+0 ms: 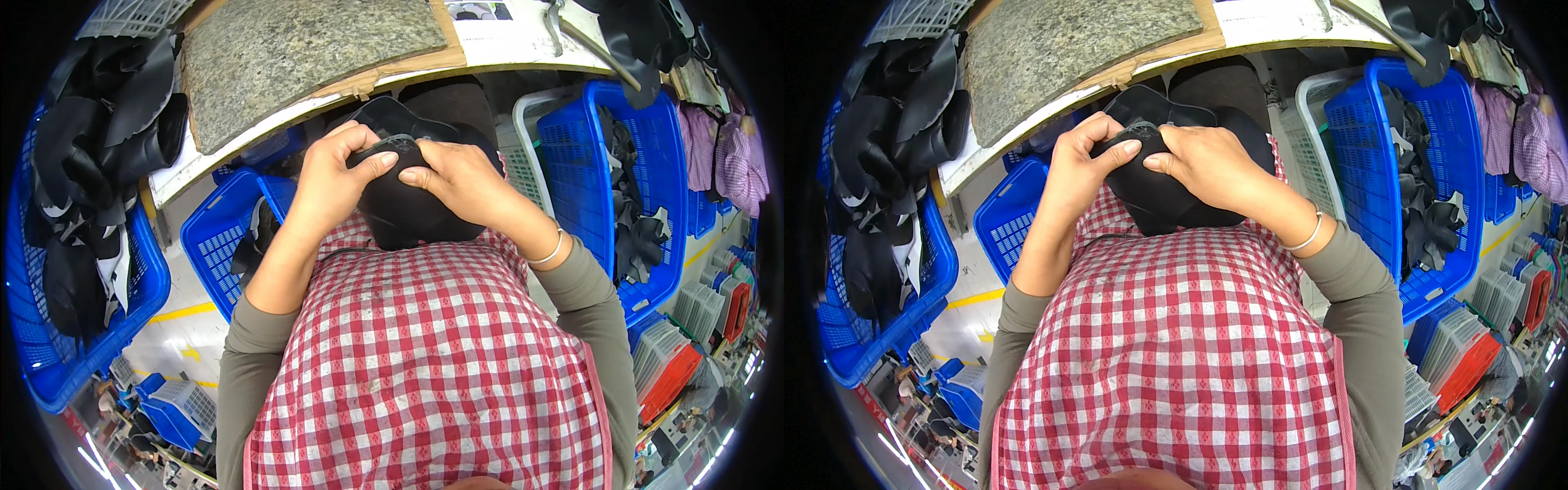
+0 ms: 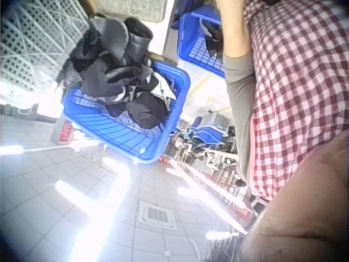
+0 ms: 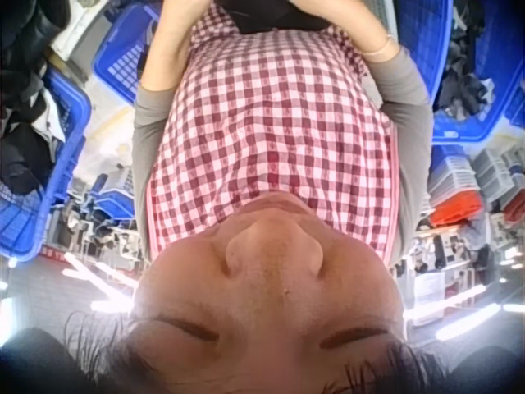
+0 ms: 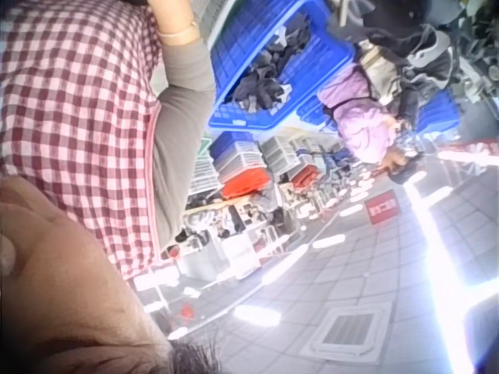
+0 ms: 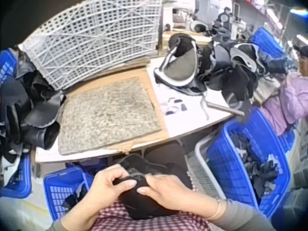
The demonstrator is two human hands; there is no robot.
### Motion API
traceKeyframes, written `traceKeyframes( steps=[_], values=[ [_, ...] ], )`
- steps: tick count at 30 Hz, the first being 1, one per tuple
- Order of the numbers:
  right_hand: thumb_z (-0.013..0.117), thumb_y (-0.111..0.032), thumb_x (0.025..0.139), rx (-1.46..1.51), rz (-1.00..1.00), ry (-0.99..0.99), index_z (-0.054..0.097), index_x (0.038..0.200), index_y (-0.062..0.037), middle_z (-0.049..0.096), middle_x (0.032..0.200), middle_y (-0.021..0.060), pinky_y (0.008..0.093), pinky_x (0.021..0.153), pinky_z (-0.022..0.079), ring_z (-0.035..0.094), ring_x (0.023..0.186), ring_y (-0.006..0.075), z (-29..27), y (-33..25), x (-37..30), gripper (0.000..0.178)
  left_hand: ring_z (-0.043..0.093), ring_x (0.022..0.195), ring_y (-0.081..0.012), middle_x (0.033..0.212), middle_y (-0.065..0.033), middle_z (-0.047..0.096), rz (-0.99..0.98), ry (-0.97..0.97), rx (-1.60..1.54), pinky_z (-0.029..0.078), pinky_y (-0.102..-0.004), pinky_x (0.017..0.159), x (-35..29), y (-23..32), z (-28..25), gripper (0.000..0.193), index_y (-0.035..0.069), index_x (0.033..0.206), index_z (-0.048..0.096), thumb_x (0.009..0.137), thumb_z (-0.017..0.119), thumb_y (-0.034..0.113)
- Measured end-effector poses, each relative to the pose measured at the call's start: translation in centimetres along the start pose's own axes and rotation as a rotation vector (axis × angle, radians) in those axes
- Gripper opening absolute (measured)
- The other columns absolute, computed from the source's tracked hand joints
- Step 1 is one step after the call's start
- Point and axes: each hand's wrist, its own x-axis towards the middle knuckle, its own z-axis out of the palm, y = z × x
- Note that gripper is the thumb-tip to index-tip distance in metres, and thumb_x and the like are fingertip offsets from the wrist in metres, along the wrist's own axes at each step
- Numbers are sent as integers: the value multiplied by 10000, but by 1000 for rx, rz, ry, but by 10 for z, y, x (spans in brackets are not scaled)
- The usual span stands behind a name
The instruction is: The person repeatedly picks black shoe uppers from a blue bin, aligns and folds the edges by hand, and places them back on the table or into the bin. The hands manipulate the flexible material to shape the uppers without using tools.
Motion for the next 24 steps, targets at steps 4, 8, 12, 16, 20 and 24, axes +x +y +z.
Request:
traceKeyframes(
  steps=[4, 8, 12, 16, 20, 24],
  values=[
    [753, -338, 943, 211, 135, -11, 648, 973, -26, 655, 807, 157, 429, 681, 486, 648, 736, 331, -2, 1, -4, 331, 604, 805, -130, 838, -61, 631, -16, 51, 38, 484, -299, 739, -2, 7, 2, 134, -11, 925, 707, 882, 784, 89],
    [771, -354, 924, 144, 105, 63, 639, 916, -35, 646, 789, 145, 432, 656, 487, 648, 718, 333, -2, 0, -5, 345, 612, 756, -84, 800, -36, 698, -87, -104, -43, 495, -274, 700, 10, 13, -2, 108, 8, 962, 730, 907, 769, 92],
    [787, -390, 895, -53, 33, 146, 599, 811, -38, 644, 757, 124, 438, 625, 487, 650, 708, 349, 1, -1, -10, 408, 622, 758, -73, 799, -12, 711, -163, -186, -189, 509, -254, 705, 21, 11, -3, 96, -5, 953, 734, 894, 774, 60],
    [836, -350, 862, 46, 133, -15, 640, 832, -45, 657, 729, 90, 371, 610, 481, 630, 637, 235, -15, 9, -5, 363, 637, 821, -75, 874, -31, 725, -126, -156, -221, 517, -244, 748, 22, 6, -4, 179, 0, 1005, 680, 871, 798, 17],
    [781, -278, 956, 643, 1, -134, 734, 964, -22, 673, 815, -5, 267, 728, 499, 602, 781, 85, -34, 27, 25, 261, 647, 848, -70, 908, -40, 731, -87, -202, -155, 517, -244, 750, 22, 7, -6, 267, 12, 1046, 622, 859, 811, -10],
    [753, -310, 979, 858, 38, -337, 747, 933, -48, 643, 800, -28, 263, 759, 485, 578, 781, 85, -27, 36, 52, 267, 648, 879, -63, 920, -29, 715, -121, -218, -129, 514, -231, 771, 20, 11, -8, 278, 7, 1062, 628, 856, 812, -21]
  ],
)
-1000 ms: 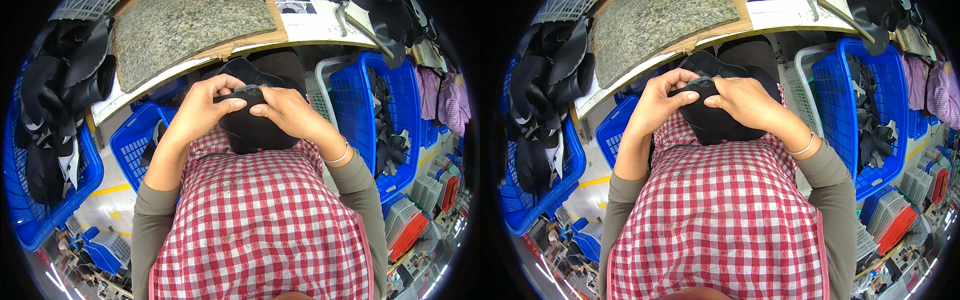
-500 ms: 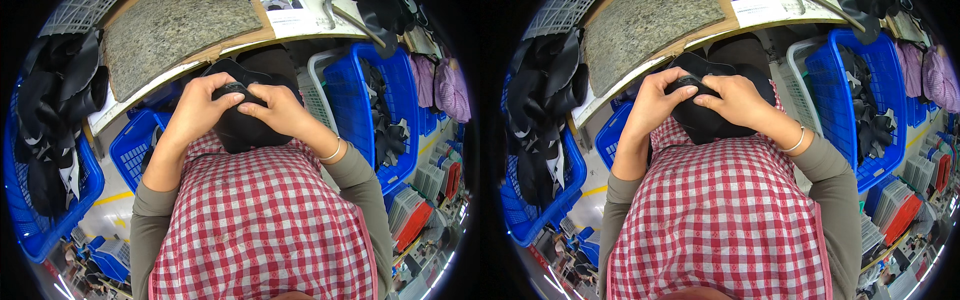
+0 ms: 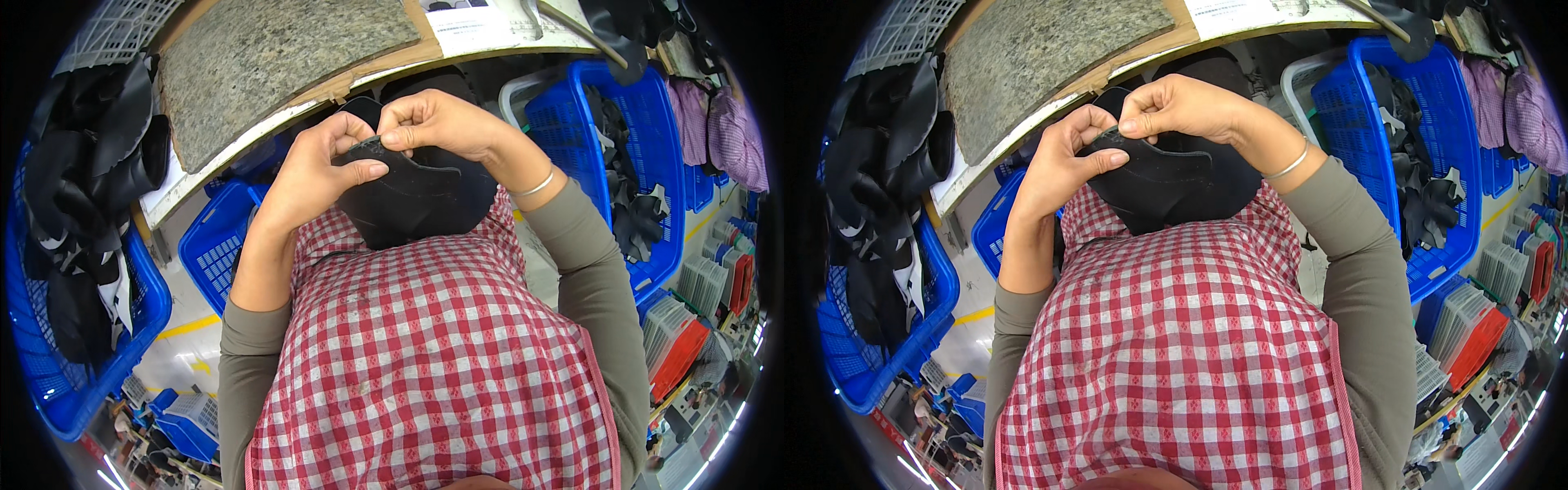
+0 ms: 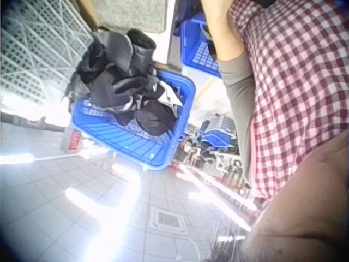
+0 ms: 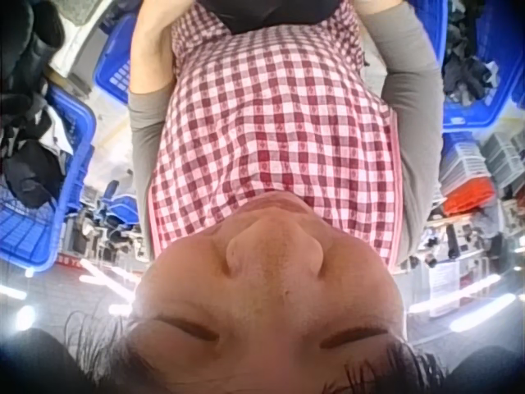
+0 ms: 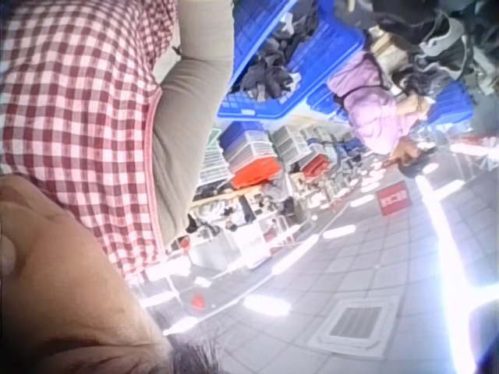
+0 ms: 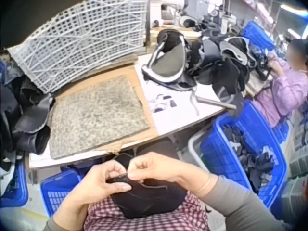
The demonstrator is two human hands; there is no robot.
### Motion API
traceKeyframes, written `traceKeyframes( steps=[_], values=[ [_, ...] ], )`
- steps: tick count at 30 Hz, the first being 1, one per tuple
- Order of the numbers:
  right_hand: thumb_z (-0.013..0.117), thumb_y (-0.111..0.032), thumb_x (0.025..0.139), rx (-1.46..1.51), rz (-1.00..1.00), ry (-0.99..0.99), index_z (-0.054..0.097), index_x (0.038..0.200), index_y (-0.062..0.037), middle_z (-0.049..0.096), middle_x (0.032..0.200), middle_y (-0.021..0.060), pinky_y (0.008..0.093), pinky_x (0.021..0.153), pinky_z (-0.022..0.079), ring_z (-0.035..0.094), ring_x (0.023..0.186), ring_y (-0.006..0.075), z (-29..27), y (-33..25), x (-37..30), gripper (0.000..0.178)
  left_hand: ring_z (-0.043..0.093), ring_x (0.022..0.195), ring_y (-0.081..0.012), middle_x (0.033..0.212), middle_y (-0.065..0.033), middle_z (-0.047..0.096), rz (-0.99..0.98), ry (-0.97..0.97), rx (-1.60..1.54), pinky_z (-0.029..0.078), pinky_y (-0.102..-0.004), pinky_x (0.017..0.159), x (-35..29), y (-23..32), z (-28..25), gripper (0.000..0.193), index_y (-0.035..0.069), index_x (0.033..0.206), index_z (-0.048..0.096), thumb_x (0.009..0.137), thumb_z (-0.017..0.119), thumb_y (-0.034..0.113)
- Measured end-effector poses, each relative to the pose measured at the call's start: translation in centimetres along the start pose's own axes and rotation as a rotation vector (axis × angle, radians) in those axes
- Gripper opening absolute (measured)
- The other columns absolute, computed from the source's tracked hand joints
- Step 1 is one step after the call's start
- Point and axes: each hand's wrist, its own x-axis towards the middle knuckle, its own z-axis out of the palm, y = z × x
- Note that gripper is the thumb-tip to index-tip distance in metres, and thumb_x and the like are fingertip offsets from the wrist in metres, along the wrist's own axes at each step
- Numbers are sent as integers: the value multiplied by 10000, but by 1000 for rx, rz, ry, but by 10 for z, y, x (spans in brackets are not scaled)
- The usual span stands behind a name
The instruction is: The person repeatedly picks black shoe uppers from a blue bin, aligns and folds the edges by hand, and places them back on the table or into the bin. The hands manipulate the flexible material to shape the uppers without using tools.
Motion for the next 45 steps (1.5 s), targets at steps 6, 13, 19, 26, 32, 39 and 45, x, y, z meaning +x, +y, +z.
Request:
traceKeyframes(
  steps=[6, 13, 19, 26, 32, 39, 45],
  values=[
    [719, -321, 1010, 84, 86, 178, 706, 885, -64, 595, 773, -56, 238, 700, 422, 507, 744, 50, 18, 11, -9, 286, 614, 882, -49, 912, 10, 670, -34, 23, 5, 506, -216, 785, -4, -6, -4, 231, 12, 1014, 645, 855, 808, -25],
    [825, -300, 888, -916, -66, 325, 603, 802, -31, 562, 698, 123, 379, 600, 430, 538, 623, 231, 39, 1, -32, 359, 639, 707, -180, 774, -104, 683, 95, 248, 220, 497, -330, 671, -9, -15, 16, 158, 11, 976, 674, 919, 771, 122],
    [825, -291, 868, -761, -79, 354, 662, 881, -31, 620, 817, 102, 406, 706, 484, 630, 792, 292, 51, 3, -56, 308, 600, 789, -134, 823, -59, 614, 52, 333, 148, 487, -293, 739, -33, -18, 12, 147, 5, 988, 672, 942, 741, 126],
    [863, -287, 797, -1207, -419, 599, 623, 809, -68, 606, 794, 102, 410, 649, 452, 612, 746, 300, 74, 0, -67, 325, 598, 832, -97, 861, -15, 636, 301, 343, 215, 490, -269, 777, -67, 13, -1, 154, -14, 962, 698, 848, 799, 8],
    [762, 5, 844, -717, -467, 851, 563, 710, -14, 530, 696, 79, 331, 585, 404, 505, 631, 199, 76, -4, -68, 241, 599, 800, -199, 836, -71, 657, 756, 1115, 478, 479, -302, 752, -174, 77, -109, 217, 5, 930, 695, 760, 817, -51],
    [825, -91, 835, -840, -215, 387, 688, 764, -7, 624, 716, 99, 350, 589, 469, 607, 647, 223, 91, 24, -43, 176, 592, 819, -223, 820, -26, 639, 993, 1922, 1287, 385, -333, 830, -220, 126, -306, 162, 87, 918, 710, 817, 827, 35],
    [827, -166, 872, -914, 12, 243, 738, 857, -31, 703, 801, 134, 374, 643, 516, 659, 692, 261, 101, 38, -21, 162, 699, 1026, -323, 1069, -73, 738, 99, 1585, 1311, 530, -480, 825, -203, 55, -519, 201, 196, 1088, 759, 923, 707, 298]
  ],
)
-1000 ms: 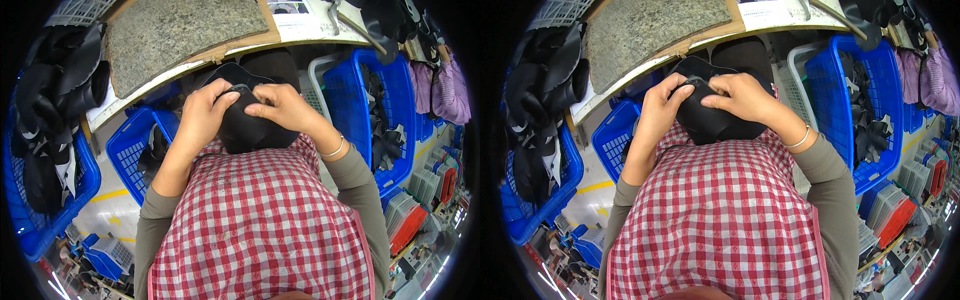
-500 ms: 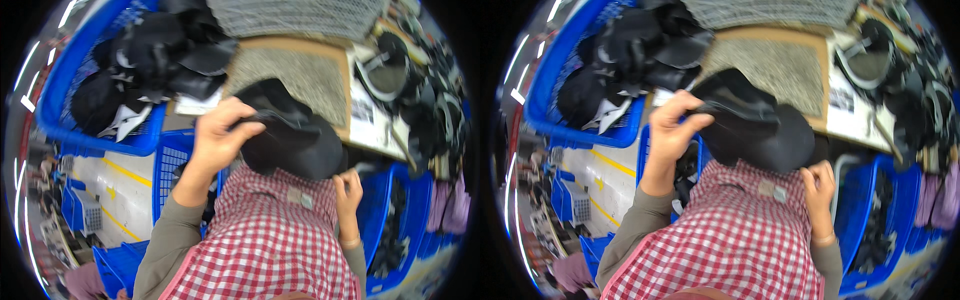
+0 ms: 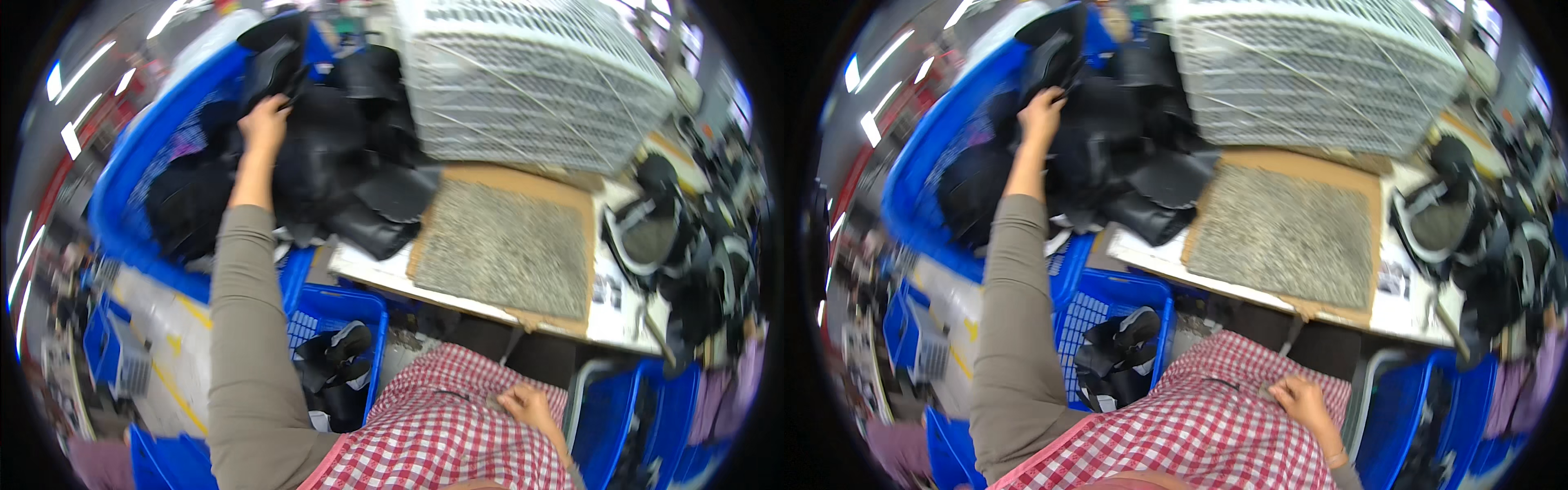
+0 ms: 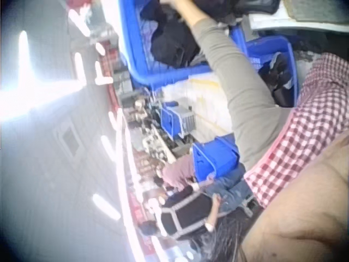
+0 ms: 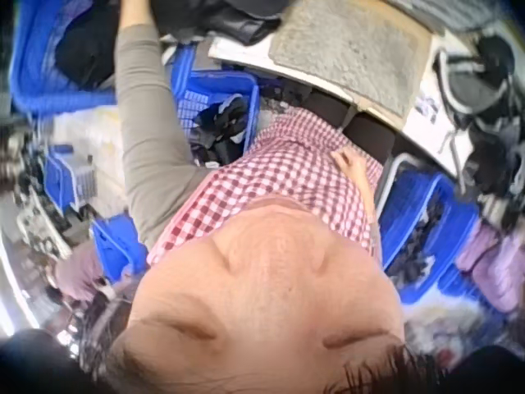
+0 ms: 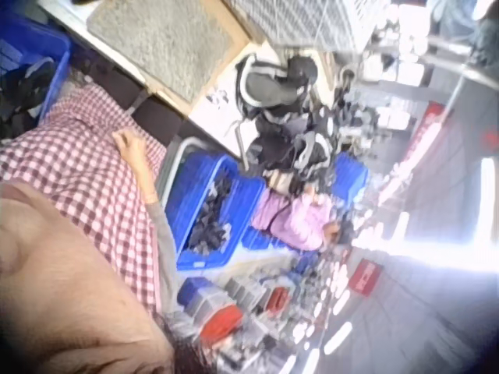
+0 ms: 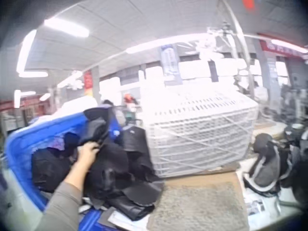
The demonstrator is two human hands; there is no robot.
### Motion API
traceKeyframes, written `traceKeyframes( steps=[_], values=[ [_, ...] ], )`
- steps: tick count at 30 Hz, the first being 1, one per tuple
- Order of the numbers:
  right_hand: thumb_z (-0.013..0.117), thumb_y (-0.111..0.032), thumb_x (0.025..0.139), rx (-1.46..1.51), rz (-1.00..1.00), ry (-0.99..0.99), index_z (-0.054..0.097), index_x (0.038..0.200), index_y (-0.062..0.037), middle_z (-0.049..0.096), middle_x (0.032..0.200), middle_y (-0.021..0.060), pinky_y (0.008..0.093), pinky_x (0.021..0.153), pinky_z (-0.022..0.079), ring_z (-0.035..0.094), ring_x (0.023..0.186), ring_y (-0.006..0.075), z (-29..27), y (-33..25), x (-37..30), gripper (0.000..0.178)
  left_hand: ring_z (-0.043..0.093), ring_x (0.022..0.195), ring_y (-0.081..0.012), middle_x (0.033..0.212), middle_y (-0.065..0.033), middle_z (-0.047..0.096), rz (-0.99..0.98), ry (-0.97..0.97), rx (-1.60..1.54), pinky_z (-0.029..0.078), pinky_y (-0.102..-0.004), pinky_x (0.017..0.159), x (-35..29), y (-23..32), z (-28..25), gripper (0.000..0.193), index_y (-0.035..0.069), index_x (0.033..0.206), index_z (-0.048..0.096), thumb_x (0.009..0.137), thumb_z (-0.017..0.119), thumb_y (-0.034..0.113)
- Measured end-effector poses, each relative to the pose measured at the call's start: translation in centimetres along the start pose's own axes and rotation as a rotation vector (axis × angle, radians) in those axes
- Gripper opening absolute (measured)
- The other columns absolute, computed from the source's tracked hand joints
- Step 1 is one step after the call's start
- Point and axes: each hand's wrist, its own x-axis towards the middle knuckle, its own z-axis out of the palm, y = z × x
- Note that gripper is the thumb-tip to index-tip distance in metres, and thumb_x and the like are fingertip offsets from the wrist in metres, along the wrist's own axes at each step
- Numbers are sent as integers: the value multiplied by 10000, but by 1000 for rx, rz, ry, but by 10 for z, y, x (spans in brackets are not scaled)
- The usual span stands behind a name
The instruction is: The person repeatedly picks black shoe uppers from a blue bin, aligns and folds the edges by hand, and places them back on the table or into the bin. The hands manipulate the flexible material to shape the uppers without using tools.
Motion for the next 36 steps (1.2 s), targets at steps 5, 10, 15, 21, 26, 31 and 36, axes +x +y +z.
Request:
traceKeyframes(
  steps=[5, 10, 15, 21, 26, 31, 36],
  values=[
    [752, -286, 930, 45, 22, 130, 747, 907, -73, 731, 877, 129, 434, 720, 548, 706, 816, 334, 4, -6, -7, 214, 730, 737, -362, 915, -101, 776, 86, -17, 316, 564, -492, 636, 27, -68, 86, 302, 262, 1109, 783, 1011, 580, 463],
    [758, -296, 938, 177, 138, 264, 740, 911, -70, 718, 857, 125, 412, 707, 546, 709, 789, 304, 6, -2, -15, 229, 736, 952, -323, 1088, -131, 776, 226, -15, -154, 567, -410, 839, 16, -39, 95, 287, 111, 1160, 780, 1027, 636, 321],
    [758, -224, 917, 1, 76, 408, 736, 988, -95, 718, 1020, 117, 411, 841, 559, 705, 960, 286, -44, 21, 0, 148, 731, 951, -161, 1043, -101, 773, 46, -270, -687, 568, -281, 872, -27, 41, 67, 229, -18, 1156, 744, 1044, 635, 149],
    [768, -206, 895, -447, -18, 1039, 655, 1260, -47, 653, 1205, 165, 397, 915, 538, 646, 1081, 318, -232, 83, 92, 413, 726, 924, -160, 1040, -109, 758, 135, -293, -675, 576, -283, 859, -94, 101, 2, 212, -58, 1157, 722, 1053, 613, 91],
    [818, -386, 832, -345, 572, 1250, 657, 1242, 27, 660, 1297, 246, 452, 1049, 494, 631, 1206, 376, -341, 144, 194, 604, 723, 858, -175, 974, -111, 745, 7, -463, -714, 582, -298, 802, -191, 125, -12, 157, -60, 1085, 727, 1029, 612, 31],
    [728, -244, 859, 274, 339, 976, 707, 864, 48, 683, 708, 124, 358, 543, 558, 668, 549, 227, -390, 88, 220, 292, 735, 842, -186, 908, -126, 756, -389, -748, -987, 589, -313, 794, -293, 221, -9, 124, -59, 1038, 744, 990, 658, 16],
    [715, -211, 957, 818, -330, 766, 711, 1051, -63, 753, 947, 36, 266, 624, 586, 722, 784, 128, -385, -37, 175, 174, 593, 1296, -291, 1403, -186, 591, -41, -775, -1200, 550, -416, 1011, -297, 366, -1, 595, -12, 1430, 541, 876, 759, -16]
  ],
)
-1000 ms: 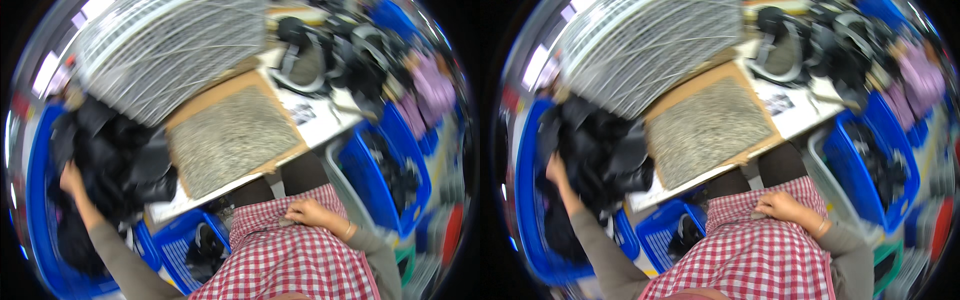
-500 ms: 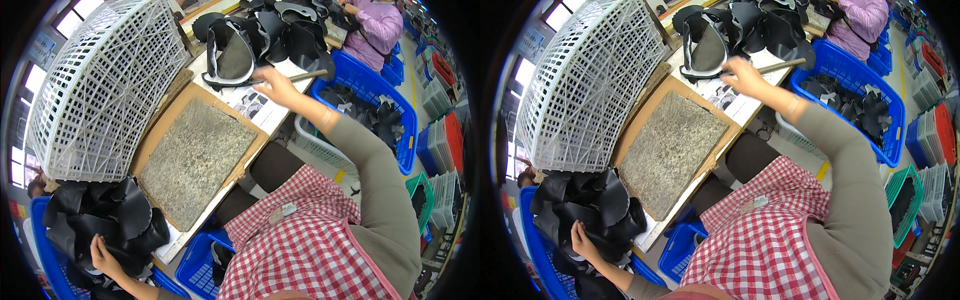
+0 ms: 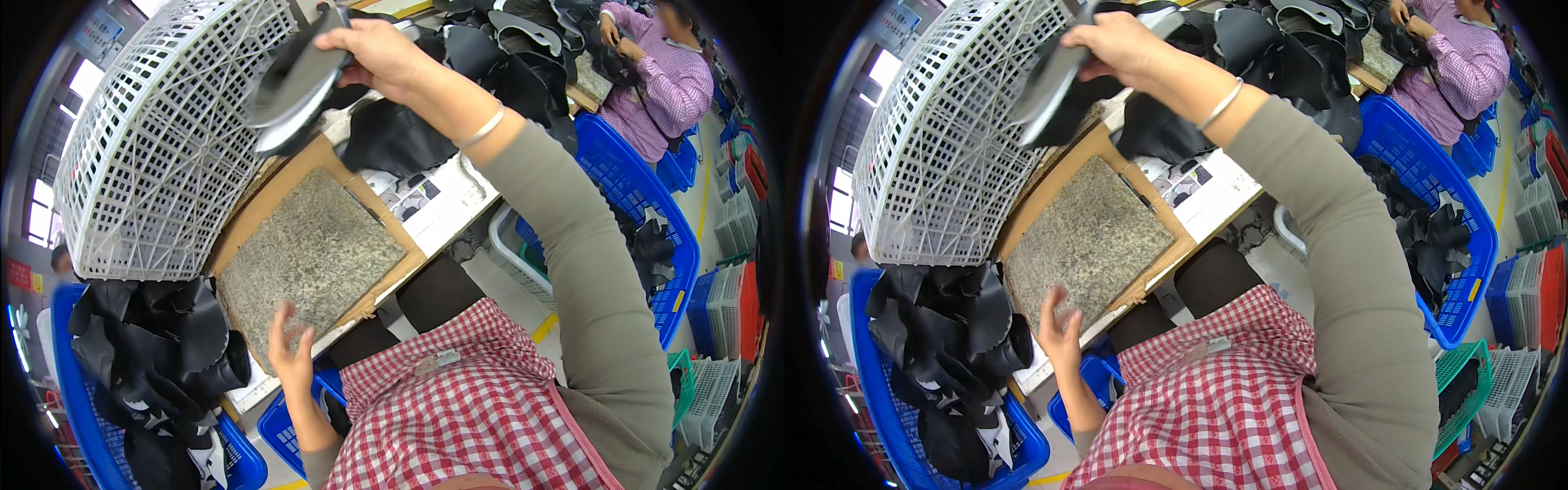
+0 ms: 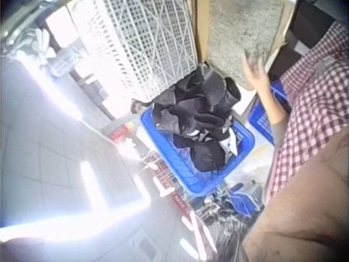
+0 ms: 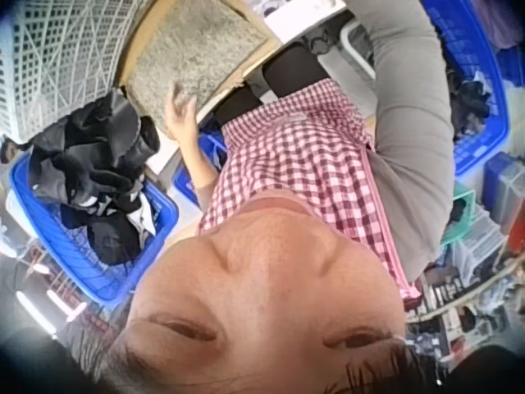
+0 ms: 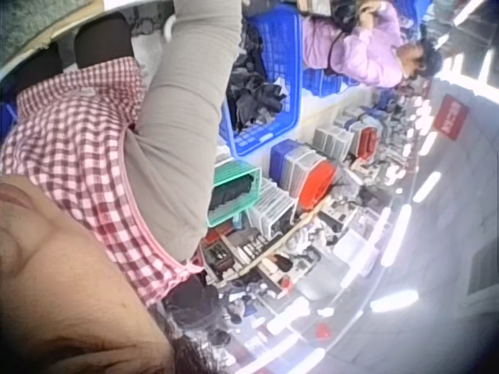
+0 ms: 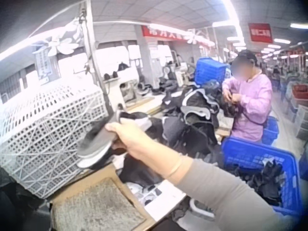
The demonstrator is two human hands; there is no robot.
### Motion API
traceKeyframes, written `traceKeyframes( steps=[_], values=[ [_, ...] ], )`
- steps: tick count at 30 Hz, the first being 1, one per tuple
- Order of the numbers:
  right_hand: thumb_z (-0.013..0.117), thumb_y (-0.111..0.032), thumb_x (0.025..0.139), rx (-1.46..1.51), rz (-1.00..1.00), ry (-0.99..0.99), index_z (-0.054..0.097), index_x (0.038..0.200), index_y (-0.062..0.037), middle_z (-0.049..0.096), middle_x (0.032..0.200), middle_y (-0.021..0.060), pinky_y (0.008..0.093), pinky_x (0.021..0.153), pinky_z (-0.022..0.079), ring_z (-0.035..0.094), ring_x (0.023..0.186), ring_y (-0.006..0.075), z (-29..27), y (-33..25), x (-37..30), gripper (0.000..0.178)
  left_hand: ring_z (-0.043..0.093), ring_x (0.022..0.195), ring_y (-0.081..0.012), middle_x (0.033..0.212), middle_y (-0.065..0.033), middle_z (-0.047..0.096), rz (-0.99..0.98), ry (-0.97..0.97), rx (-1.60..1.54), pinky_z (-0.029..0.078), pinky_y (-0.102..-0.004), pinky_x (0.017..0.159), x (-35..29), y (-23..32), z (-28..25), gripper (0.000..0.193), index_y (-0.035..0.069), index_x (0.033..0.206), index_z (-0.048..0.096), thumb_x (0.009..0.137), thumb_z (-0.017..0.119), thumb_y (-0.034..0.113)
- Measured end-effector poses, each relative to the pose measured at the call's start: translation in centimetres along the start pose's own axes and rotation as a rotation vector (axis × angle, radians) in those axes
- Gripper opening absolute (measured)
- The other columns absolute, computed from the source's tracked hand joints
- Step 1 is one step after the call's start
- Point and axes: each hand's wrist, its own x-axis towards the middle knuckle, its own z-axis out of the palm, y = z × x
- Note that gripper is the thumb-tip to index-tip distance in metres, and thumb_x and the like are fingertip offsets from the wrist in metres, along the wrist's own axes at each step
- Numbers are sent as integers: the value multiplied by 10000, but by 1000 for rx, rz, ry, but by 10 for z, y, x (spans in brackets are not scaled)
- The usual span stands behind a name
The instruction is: The person repeatedly picks black shoe uppers from a blue bin, aligns and folds the edges by hand, and places them back on the table or into the bin. The hands manipulate the flexible material to shape the uppers without using tools.
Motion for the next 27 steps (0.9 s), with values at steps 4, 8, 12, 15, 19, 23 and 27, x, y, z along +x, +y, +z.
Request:
traceKeyframes(
  steps=[4, 8, 12, 15, 19, 23, 27],
  values=[
    [697, -189, 961, 569, -54, -199, 692, 1085, -99, 728, 1055, 28, 268, 764, 593, 708, 936, 141, 24, -48, -89, 153, 274, 1545, -349, 1689, -186, 224, 558, 179, 149, 394, -571, 1171, 72, 58, 50, 1137, 93, 1655, 145, 781, 871, 62],
    [698, -296, 947, 788, 320, -74, 689, 1226, -30, 734, 1201, 103, 361, 997, 539, 700, 1061, 214, 29, -58, -176, 386, 367, 1474, -370, 1671, -201, 248, 777, 530, -107, 398, -617, 1143, 99, 92, 70, 1143, 144, 1656, 96, 820, 868, 39],
    [634, -292, 992, 1069, 525, 48, 719, 1166, -21, 763, 1140, 98, 339, 953, 566, 727, 989, 193, 11, -23, -233, 333, 601, 1240, -264, 1414, -234, 574, 712, 415, -39, 487, -406, 1064, 52, 104, 75, 809, 68, 1571, 291, 906, 723, -96],
    [580, -282, 1024, 1268, 508, 39, 697, 1184, -14, 761, 1034, 81, 310, 768, 599, 714, 852, 173, -4, 28, -246, 333, 640, 928, -115, 1014, -93, 697, 178, 180, -293, 499, -253, 874, 21, 113, 60, 607, 41, 1476, 436, 940, 707, -44],
    [511, -367, 1084, 1067, 382, 44, 619, 1262, 5, 720, 1267, 95, 341, 911, 576, 691, 1086, 184, 8, 92, -242, 426, 661, 953, -140, 973, -62, 697, -58, -142, -160, 515, -263, 885, 16, 107, 39, 491, 19, 1355, 586, 888, 677, -103],
    [531, -490, 1063, 738, 807, 228, 495, 1482, -179, 483, 1570, 68, 652, 1110, 384, 454, 1413, 294, 25, 129, -233, 523, 633, 1170, -266, 1287, -148, 610, 254, -529, 202, 512, -358, 1000, 10, 59, 60, 674, 57, 1438, 470, 836, 728, -99],
    [426, -547, 1084, 759, 682, 139, 563, 1501, -237, 392, 1624, 67, 707, 1114, 325, 324, 1501, 295, 15, 147, -224, 537, 579, 1264, -248, 1386, -157, 544, 83, -240, -84, 499, -383, 1043, -7, 15, 97, 774, 48, 1468, 402, 800, 749, -133]
  ],
)
